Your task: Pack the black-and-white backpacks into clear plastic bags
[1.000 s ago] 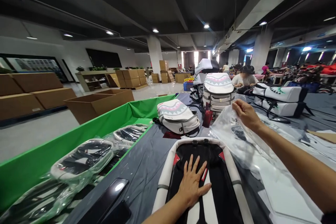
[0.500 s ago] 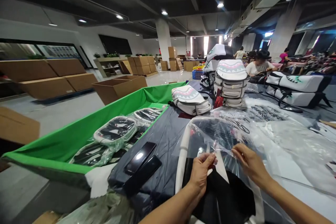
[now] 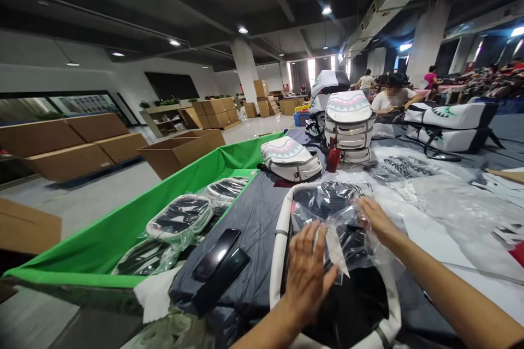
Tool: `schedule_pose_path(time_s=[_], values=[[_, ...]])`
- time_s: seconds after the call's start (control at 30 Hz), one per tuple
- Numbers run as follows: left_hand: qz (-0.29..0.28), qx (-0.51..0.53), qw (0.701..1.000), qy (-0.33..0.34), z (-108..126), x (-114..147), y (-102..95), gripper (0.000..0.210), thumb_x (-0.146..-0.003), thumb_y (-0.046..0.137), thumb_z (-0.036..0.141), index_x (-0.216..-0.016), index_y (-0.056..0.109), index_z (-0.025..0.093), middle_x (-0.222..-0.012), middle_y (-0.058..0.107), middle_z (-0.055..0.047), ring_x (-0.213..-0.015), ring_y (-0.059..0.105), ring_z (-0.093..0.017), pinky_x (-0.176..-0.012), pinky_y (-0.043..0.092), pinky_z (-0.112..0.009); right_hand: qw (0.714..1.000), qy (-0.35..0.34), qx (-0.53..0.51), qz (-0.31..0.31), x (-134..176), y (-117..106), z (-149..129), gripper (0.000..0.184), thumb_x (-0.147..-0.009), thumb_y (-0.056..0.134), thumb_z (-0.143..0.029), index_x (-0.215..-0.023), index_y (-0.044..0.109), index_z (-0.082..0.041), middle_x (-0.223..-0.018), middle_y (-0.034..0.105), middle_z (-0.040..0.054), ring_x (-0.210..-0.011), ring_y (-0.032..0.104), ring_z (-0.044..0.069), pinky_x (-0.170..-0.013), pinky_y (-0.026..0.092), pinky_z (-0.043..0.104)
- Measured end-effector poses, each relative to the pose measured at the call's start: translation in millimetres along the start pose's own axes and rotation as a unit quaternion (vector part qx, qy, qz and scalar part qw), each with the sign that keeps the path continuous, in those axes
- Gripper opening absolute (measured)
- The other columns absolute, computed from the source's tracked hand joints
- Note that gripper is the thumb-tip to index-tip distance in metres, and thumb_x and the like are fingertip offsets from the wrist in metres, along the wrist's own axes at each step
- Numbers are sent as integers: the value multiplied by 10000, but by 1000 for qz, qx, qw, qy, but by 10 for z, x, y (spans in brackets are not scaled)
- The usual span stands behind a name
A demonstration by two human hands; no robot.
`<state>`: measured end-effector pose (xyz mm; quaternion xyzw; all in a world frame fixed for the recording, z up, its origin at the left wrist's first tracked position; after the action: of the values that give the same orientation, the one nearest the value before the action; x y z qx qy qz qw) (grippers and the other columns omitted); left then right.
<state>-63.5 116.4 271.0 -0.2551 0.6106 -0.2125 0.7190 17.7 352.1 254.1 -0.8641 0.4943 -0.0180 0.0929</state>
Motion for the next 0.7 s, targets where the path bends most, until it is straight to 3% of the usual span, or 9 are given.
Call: schedule_pose_path(time_s=[0.1,0.17,0.27,0.33,0.4,0.47,0.57,0.63,0.7], values=[[-5,-54,998,-22,-210,-269,245,561,-762,643,77,-1312,557,147,-1201,654,-121,-1113,605,-292,-981,476,-500,983,-89,149,-62,265,116,-252,434,-772,608,-654,-843,530,-233,-600,485,-49,-536,485,142,-519,411,261],[2,-50,997,-53,-459,-372,257,424,-778,582,1,-1150,645,197,-1084,677,-71,-1018,627,-247,-956,477,-466,921,-189,334,-75,521,100,-338,393,-731,692,-488,-1016,589,-237,-664,583,-25,-589,562,182,-545,437,283],[20,-55,995,-85,-777,-344,105,381,-804,550,-18,-1064,689,223,-1095,679,-70,-1044,616,-258,-986,433,-486,793,-294,532,36,936,-121,-242,411,-725,610,-205,-1133,616,-250,-874,701,50,-767,674,252,-643,513,337],[25,-67,994,-88,-903,-202,27,375,-844,530,13,-1120,687,212,-1127,680,-91,-1069,611,-271,-994,417,-495,751,-302,572,130,1180,-330,-90,355,-773,489,-145,-1075,641,-253,-907,705,70,-798,694,249,-643,530,332],[34,-62,993,-98,-1010,13,21,341,-905,495,74,-1160,684,199,-1132,689,-105,-1063,623,-273,-977,423,-488,770,-261,553,179,1335,-538,113,300,-840,426,-194,-1027,652,-257,-873,692,67,-721,691,226,-535,503,291],[43,-25,989,-139,-1152,240,89,314,-946,464,158,-1144,704,207,-1107,710,-104,-1033,646,-279,-945,438,-489,832,-199,483,185,1408,-711,311,250,-875,432,-310,-967,659,-262,-862,692,55,-656,685,208,-465,476,266],[24,137,955,-263,-1397,466,334,272,-904,539,367,-997,752,226,-996,740,-94,-940,687,-299,-875,484,-477,933,-111,310,142,1413,-821,510,279,-844,522,-491,-815,655,-247,-770,694,33,-656,686,204,-573,543,263],[1,307,875,-375,-1470,545,559,334,-788,660,494,-934,748,207,-956,742,-103,-915,702,-299,-832,525,-430,981,-41,169,91,1371,-788,595,356,-808,595,-580,-802,663,-231,-767,709,40,-729,698,218,-674,569,272],[-12,461,750,-474,-1393,599,764,474,-683,753,548,-978,721,179,-990,736,-121,-918,709,-296,-786,554,-382,998,51,29,37,1338,-689,684,422,-752,671,-629,-882,689,-229,-842,740,56,-781,712,241,-719,584,307]])
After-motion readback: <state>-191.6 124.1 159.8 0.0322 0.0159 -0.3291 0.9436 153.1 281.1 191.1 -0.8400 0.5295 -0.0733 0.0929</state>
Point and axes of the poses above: each hand's wrist, its own x-axis away from the middle knuckle, its own y-axis out of the palm, z = x × y, the point moved 10 cm from there along -x, towards the middle knuckle
